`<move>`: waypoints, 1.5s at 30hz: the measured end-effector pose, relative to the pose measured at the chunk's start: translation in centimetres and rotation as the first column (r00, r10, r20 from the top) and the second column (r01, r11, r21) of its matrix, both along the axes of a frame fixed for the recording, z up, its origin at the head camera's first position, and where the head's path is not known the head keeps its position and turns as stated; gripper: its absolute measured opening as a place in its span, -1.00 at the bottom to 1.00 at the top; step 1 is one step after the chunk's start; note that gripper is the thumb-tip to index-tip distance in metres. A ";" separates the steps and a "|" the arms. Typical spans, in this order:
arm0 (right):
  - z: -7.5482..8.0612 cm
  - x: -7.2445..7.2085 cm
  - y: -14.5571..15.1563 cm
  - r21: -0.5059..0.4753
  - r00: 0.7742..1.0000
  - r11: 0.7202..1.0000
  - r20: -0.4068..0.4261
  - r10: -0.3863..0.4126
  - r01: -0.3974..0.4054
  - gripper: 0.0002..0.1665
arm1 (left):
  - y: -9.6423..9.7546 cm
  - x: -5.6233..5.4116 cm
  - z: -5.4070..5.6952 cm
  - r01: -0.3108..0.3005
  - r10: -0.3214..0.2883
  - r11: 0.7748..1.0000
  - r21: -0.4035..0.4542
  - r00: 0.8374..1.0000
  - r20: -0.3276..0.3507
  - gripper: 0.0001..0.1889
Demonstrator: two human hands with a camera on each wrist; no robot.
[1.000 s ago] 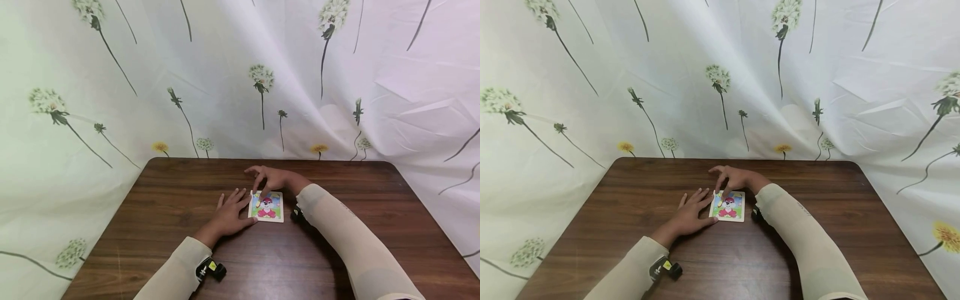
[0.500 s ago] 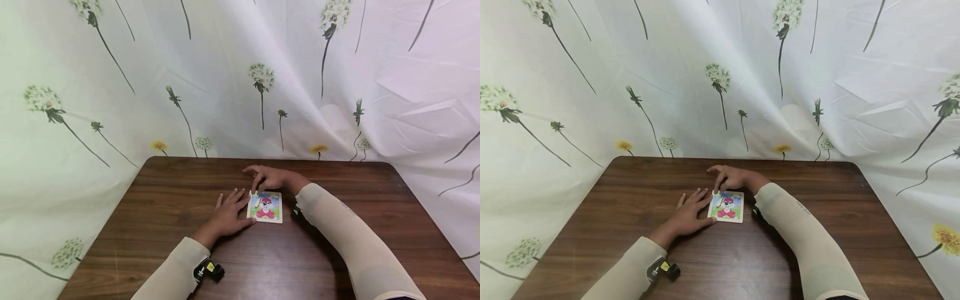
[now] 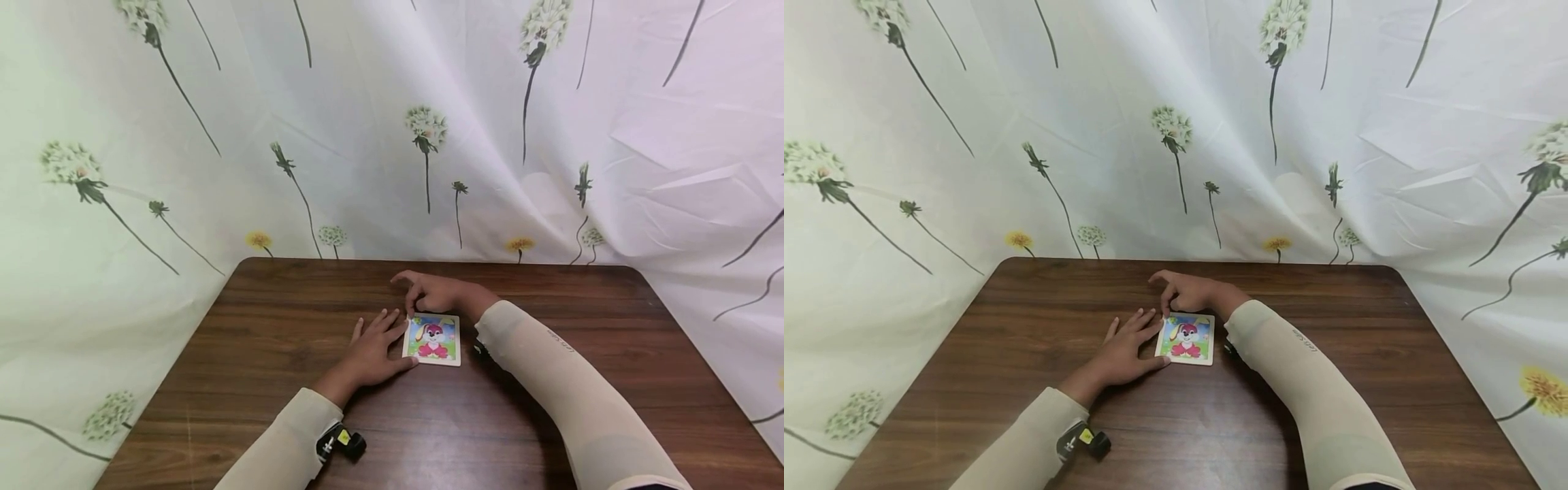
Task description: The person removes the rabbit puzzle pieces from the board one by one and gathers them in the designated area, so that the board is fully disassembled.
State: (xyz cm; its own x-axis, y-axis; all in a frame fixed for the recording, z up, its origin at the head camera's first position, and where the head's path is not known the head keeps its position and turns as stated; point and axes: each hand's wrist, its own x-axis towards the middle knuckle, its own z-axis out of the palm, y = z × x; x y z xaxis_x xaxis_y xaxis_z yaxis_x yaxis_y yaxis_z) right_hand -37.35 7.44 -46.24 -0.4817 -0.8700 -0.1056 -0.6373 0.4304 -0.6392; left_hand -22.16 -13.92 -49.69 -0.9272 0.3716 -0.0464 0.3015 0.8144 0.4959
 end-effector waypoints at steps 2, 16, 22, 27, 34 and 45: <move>-0.1 -0.1 -0.1 0.010 1.000 1.000 0.005 -0.004 0.003 -0.50 | 0.0 0.0 0.0 0.000 0.000 1.000 -0.013 1.000 -0.002 -0.12; 0.2 0.4 -1.0 0.107 0.999 0.994 -0.033 -0.007 0.011 -0.51 | 0.1 0.2 0.6 -0.003 0.004 0.997 -0.073 1.000 0.012 -0.15; 0.0 0.4 -1.1 0.122 0.999 0.993 -0.045 0.001 0.004 -0.54 | 0.2 0.1 0.5 0.006 -0.005 0.997 -0.075 1.000 0.011 -0.16; -0.1 0.3 -1.0 0.078 1.000 0.997 -0.014 -0.004 0.005 -0.54 | 0.2 0.1 0.6 0.006 -0.005 0.997 -0.073 1.000 0.013 -0.17; 0.1 0.5 -0.5 0.036 0.998 0.999 0.059 -0.037 0.035 -0.61 | 0.2 0.2 0.6 0.006 -0.005 0.998 -0.064 1.000 0.008 -0.16; -0.4 0.3 0.5 0.022 0.991 0.998 0.118 -0.064 0.062 -0.75 | 0.1 0.2 0.5 0.008 -0.008 0.998 -0.058 1.000 0.004 -0.15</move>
